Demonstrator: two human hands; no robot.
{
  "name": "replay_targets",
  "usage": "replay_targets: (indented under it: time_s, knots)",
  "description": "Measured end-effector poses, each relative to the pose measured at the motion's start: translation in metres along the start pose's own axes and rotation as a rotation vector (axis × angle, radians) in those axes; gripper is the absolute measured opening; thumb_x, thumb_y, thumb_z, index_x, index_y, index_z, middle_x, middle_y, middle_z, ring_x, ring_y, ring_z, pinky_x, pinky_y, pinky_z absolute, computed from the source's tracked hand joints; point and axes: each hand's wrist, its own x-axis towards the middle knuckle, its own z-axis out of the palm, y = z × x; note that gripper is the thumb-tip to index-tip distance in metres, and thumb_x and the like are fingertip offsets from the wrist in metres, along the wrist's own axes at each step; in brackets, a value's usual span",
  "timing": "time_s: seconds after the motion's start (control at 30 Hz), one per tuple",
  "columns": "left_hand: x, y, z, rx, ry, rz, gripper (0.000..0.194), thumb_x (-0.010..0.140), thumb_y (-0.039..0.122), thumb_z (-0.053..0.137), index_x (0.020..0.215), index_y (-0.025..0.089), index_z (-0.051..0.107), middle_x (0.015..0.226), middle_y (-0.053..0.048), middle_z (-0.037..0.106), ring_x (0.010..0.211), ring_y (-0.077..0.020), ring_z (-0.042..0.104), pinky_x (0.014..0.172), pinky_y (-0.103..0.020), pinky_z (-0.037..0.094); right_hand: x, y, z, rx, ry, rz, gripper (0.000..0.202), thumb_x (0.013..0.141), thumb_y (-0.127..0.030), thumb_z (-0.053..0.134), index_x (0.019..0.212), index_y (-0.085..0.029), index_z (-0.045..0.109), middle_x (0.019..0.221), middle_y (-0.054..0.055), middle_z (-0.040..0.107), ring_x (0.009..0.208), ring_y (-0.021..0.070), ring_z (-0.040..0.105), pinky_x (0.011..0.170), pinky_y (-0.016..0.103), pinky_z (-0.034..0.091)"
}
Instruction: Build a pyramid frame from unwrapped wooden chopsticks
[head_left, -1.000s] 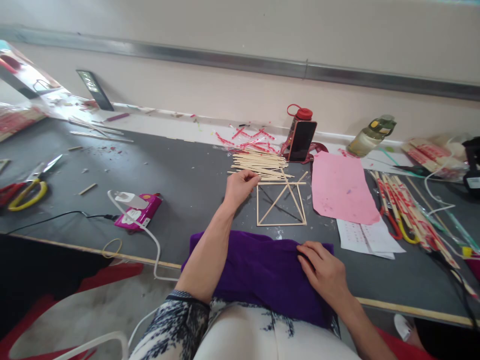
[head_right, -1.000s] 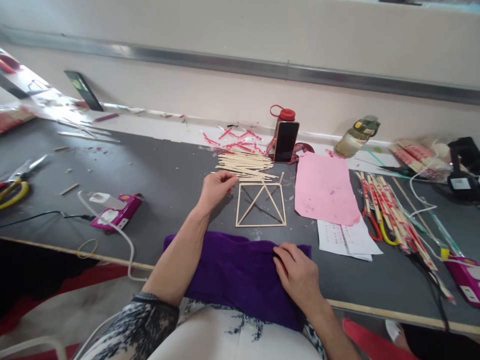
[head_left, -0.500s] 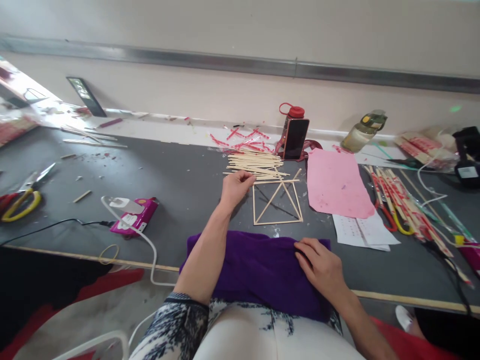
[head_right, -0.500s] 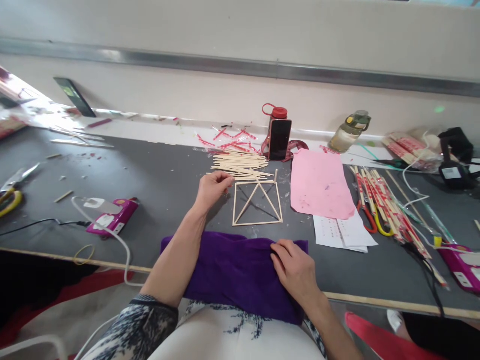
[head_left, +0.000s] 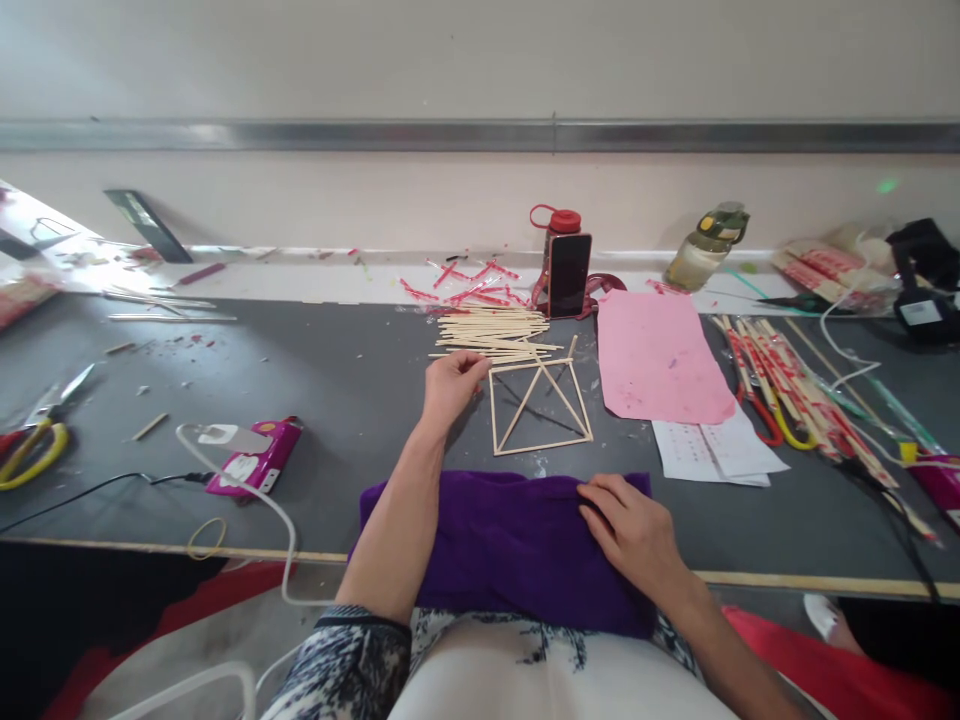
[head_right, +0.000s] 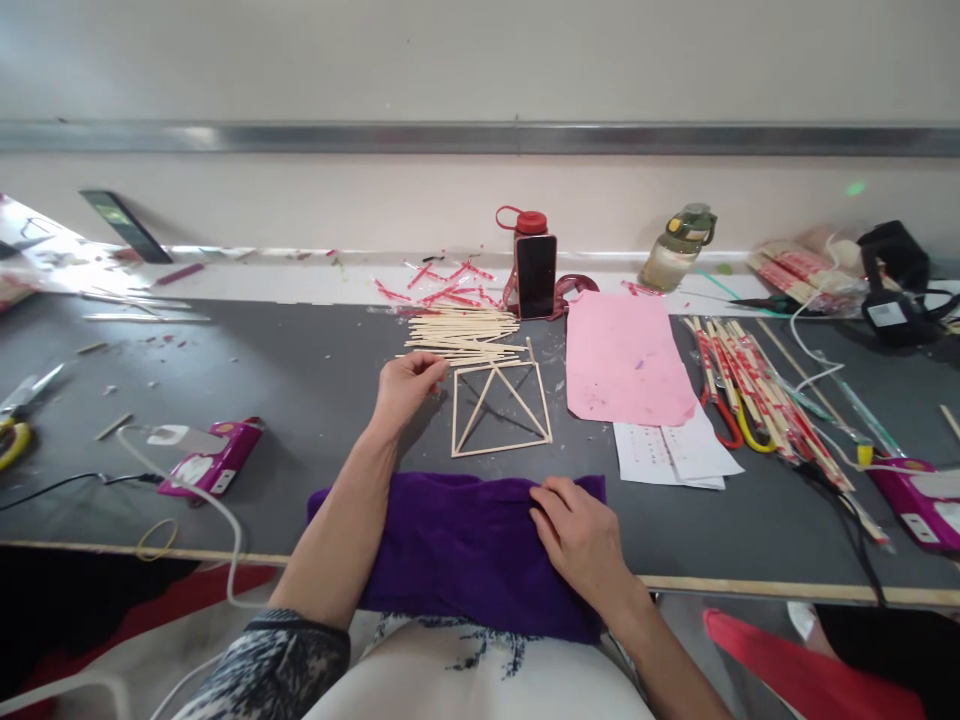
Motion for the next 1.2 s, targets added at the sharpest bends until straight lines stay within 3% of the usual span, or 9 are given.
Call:
replay_targets:
  time_s: [0.37, 1.2]
  knots:
    - [0.0024, -0.0055, 0.0014, 0.043, -0.004, -0.017, 0.026, 0.073, 0.041, 0.061, 0.076, 0.016, 0.067, 0.061, 0.001, 0.061, 0.048, -0.0091, 0.053, 0.05, -0.02, 0.041, -0.0007, 0.0027, 0.0017, 0.04, -0.048, 0.029, 0.022, 0.091, -0.022, 0.049, 0.108, -0.023, 0.063, 0.103, 0.004, 0.063, 0.087, 0.0146, 0.062, 0.076, 0.027, 0.045]
    - [0.0034, -0.0048, 0.0016, 0.072, -0.003, -0.044, 0.027, 0.072, 0.041, 0.061, 0.076, 0.016, 0.067, 0.061, 0.002, 0.061, 0.048, -0.0091, 0.053, 0.05, -0.021, 0.041, -0.0013, 0.0048, 0.0031, 0.033, -0.031, 0.003, 0.022, 0.092, -0.023, 0.048, 0.108, -0.022, 0.063, 0.102, 0.006, 0.064, 0.085, 0.0155, 0.063, 0.075, 0.028, 0.048]
